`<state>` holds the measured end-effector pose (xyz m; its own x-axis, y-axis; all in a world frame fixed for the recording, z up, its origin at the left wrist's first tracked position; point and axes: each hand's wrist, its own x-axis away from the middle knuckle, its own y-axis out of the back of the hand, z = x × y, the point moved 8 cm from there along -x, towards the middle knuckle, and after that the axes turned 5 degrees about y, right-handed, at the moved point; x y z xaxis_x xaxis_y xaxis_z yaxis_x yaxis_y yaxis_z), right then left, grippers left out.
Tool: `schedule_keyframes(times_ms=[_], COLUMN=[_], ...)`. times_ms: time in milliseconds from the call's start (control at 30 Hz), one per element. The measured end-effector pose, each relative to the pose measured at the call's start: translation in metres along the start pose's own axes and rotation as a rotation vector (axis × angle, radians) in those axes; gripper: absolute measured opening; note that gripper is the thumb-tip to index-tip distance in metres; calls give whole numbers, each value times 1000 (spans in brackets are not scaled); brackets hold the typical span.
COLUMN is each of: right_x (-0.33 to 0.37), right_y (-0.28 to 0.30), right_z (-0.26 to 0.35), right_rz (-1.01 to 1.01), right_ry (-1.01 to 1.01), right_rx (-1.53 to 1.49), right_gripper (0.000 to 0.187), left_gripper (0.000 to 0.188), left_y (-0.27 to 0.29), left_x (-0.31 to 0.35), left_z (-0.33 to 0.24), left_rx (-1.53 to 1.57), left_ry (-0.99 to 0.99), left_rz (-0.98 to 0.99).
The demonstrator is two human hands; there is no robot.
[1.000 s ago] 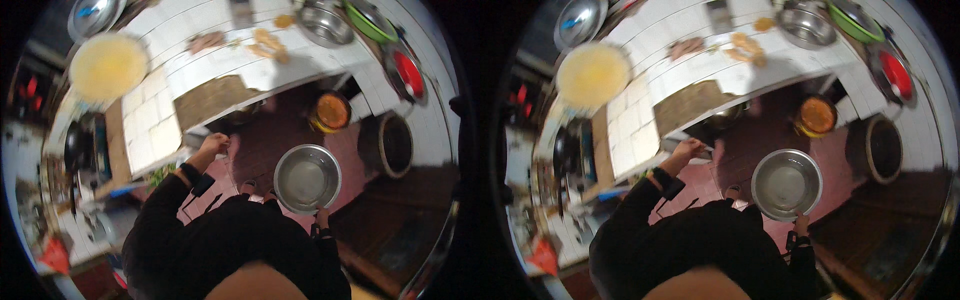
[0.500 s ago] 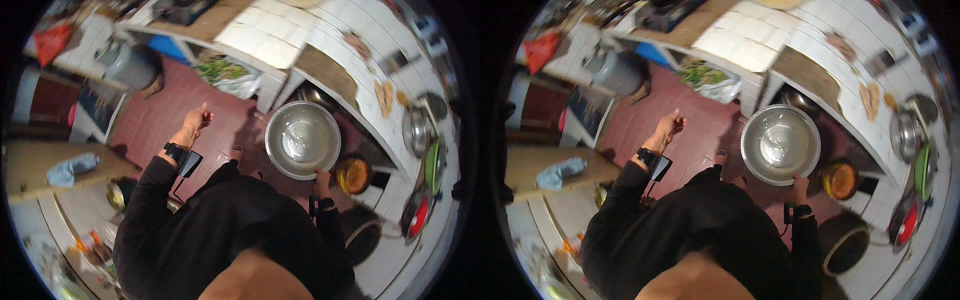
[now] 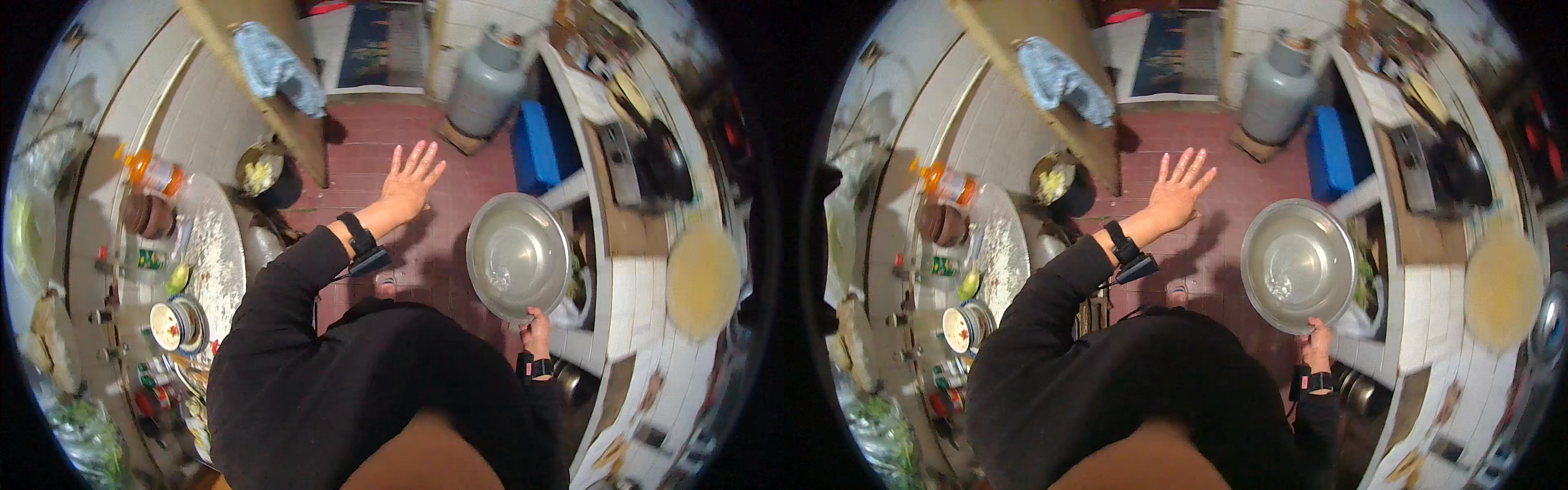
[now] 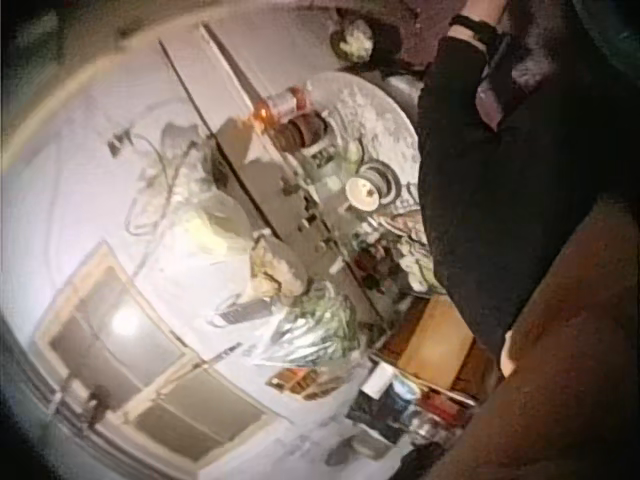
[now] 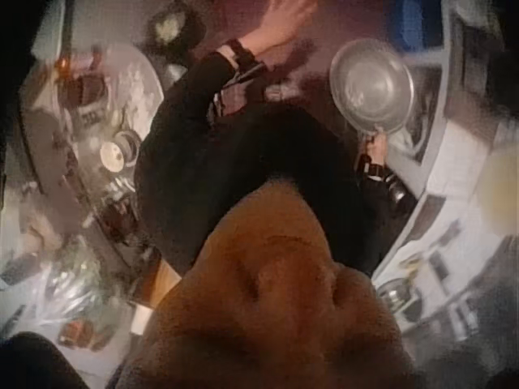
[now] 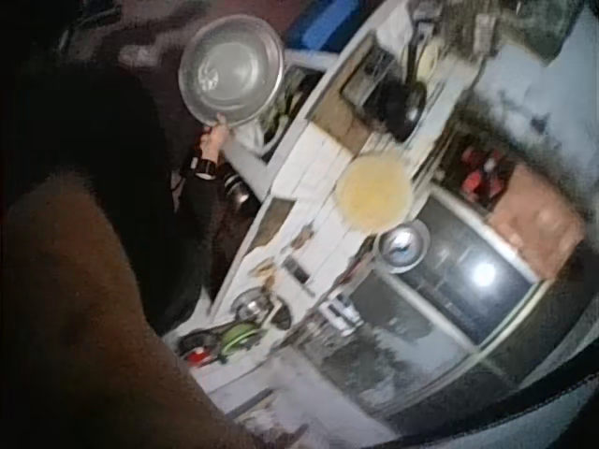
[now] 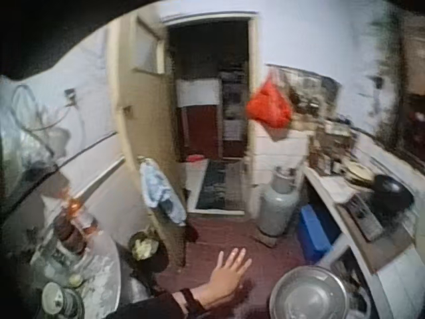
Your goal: The person repeatedly rubs their hands together over a metal bowl filled with water, then lifts the bowl and walks across the kitchen. The hands are wet and the bowl is moved to another location.
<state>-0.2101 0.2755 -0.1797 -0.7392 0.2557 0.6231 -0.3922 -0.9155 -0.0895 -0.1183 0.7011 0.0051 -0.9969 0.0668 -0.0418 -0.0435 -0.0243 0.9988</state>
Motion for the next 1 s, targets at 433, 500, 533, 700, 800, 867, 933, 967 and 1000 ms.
schedule_keyframes(times_ms=[433,500,533,700,800,867,933,967,1000], right_x=[-163,-195,-211,-274,-296,-319,-345,-357,-355], right_y=[-449,-524,-562,-709,-790,-848,-905,-933,-965], right_z=[121,136,142,174,191,194,202,209,223], right_rz=[369,475,526,612,938,1042,1097,1089,1165], right_ry=[14,36,50,169,441,615,682,783,1036], right_rx=[329,321,338,289,492,651,591,715,768], right_gripper=[15,13,13,17,14,15,17,18,19], left_gripper=[84,89,89,97,76,54,35,29,24], left_y=[-22,-30,-35,-34,-29,-38,-51,-48,-44], left_x=[-88,-129,-151,-257,-315,-353,-392,-415,-437], left_z=[257,290,307,388,444,485,533,554,576], left_rx=[-98,-129,-115,-126,-23,145,326,326,321], left_ry=[322,372,391,508,577,646,740,712,675], left_rz=[-309,-213,-157,-30,-92,-46,-10,-83,-183])
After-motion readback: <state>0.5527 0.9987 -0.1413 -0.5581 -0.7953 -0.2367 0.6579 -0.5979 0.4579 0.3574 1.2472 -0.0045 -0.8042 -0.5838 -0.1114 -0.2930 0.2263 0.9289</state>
